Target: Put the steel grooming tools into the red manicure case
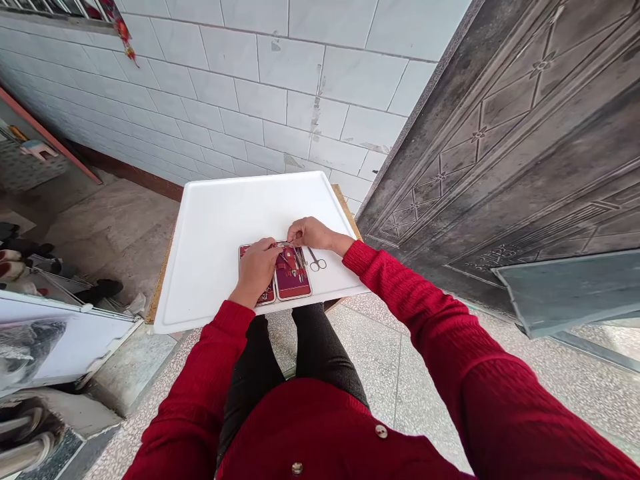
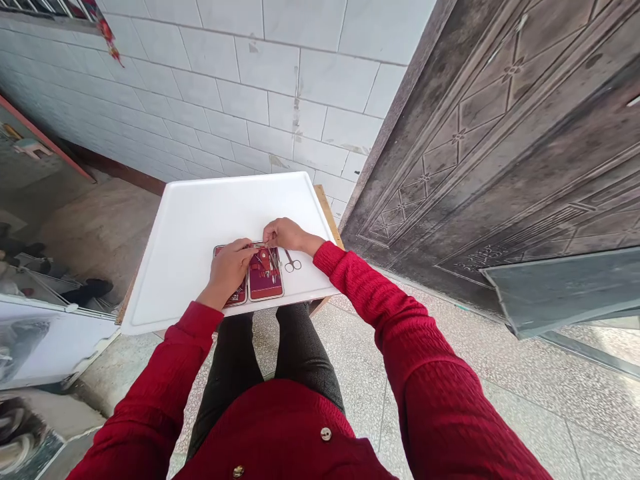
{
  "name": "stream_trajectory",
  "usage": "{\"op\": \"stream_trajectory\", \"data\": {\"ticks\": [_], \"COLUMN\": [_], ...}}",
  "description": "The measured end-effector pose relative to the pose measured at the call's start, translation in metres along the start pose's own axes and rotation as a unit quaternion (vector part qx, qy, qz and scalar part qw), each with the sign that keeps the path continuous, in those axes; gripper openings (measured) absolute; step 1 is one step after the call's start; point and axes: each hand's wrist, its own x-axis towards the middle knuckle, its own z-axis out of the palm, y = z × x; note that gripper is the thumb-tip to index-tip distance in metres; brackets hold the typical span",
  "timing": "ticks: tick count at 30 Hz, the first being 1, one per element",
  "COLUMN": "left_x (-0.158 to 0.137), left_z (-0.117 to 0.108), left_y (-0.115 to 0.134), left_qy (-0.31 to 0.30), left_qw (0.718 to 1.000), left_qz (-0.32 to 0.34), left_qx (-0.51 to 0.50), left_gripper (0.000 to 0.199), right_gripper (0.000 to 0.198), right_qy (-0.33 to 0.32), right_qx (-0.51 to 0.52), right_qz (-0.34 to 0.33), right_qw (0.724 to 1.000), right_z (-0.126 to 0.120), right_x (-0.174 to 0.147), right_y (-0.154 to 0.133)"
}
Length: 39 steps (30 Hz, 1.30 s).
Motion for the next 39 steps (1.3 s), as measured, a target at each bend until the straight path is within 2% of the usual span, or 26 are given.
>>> {"op": "stream_trajectory", "data": {"ticks": [2, 5, 8, 12, 16, 18, 22, 25, 31, 35, 39], "left_x": [0.001, 0.001, 0.001, 0.001, 0.002, 0.002, 0.002, 0.001, -0.014, -0.035, -0.055], "left_z": [-0.001, -0.003, -0.004, -0.004, -0.004, -0.004, -0.006, -0.011, -0.031, -0.038, -0.037], "left_y": [0.000, 0.002, 0.002, 0.002, 0.001, 0.000, -0.001, 0.000, 0.004, 0.004, 0.011], "left_qy": [0.000, -0.002, 0.001, 0.013, 0.016, 0.016, 0.025, 0.027, 0.056, 0.060, 0.054], "left_qw": [1.000, 1.000, 1.000, 1.000, 0.999, 0.999, 0.996, 0.996, 0.996, 0.996, 0.998], "left_qz": [0.004, 0.010, 0.011, 0.003, 0.008, 0.006, -0.033, -0.051, -0.046, -0.045, -0.013], "left_qx": [-0.002, -0.011, -0.018, -0.021, -0.034, -0.051, -0.076, -0.074, -0.055, -0.045, -0.031], "left_gripper": [0.036, 0.038, 0.039, 0.039, 0.039, 0.039, 0.037, 0.037, 0.035, 0.034, 0.034], "right_gripper": [0.006, 0.011, 0.009, 0.017, 0.028, 0.025, 0.014, 0.015, 0.016, 0.014, 0.013], "right_qy": [0.025, 0.115, 0.199, 0.162, 0.120, 0.097, 0.078, 0.072, 0.051, 0.089, 0.100], "right_qx": [0.013, 0.011, -0.039, -0.149, -0.255, -0.289, -0.309, -0.306, -0.295, -0.326, -0.320], "right_qz": [-0.004, -0.010, 0.050, 0.154, 0.195, 0.206, 0.212, 0.218, 0.234, 0.214, 0.191], "right_qw": [1.000, 0.993, 0.978, 0.963, 0.940, 0.930, 0.924, 0.924, 0.925, 0.916, 0.923], "right_z": [0.000, -0.009, -0.024, -0.033, -0.026, -0.020, -0.015, -0.015, -0.017, -0.015, -0.013], "right_x": [-0.003, -0.013, -0.030, -0.049, -0.048, -0.041, -0.029, -0.028, -0.036, -0.046, -0.058], "right_y": [0.003, 0.009, 0.014, 0.009, -0.007, -0.013, -0.017, -0.020, -0.032, -0.035, -0.041]}}
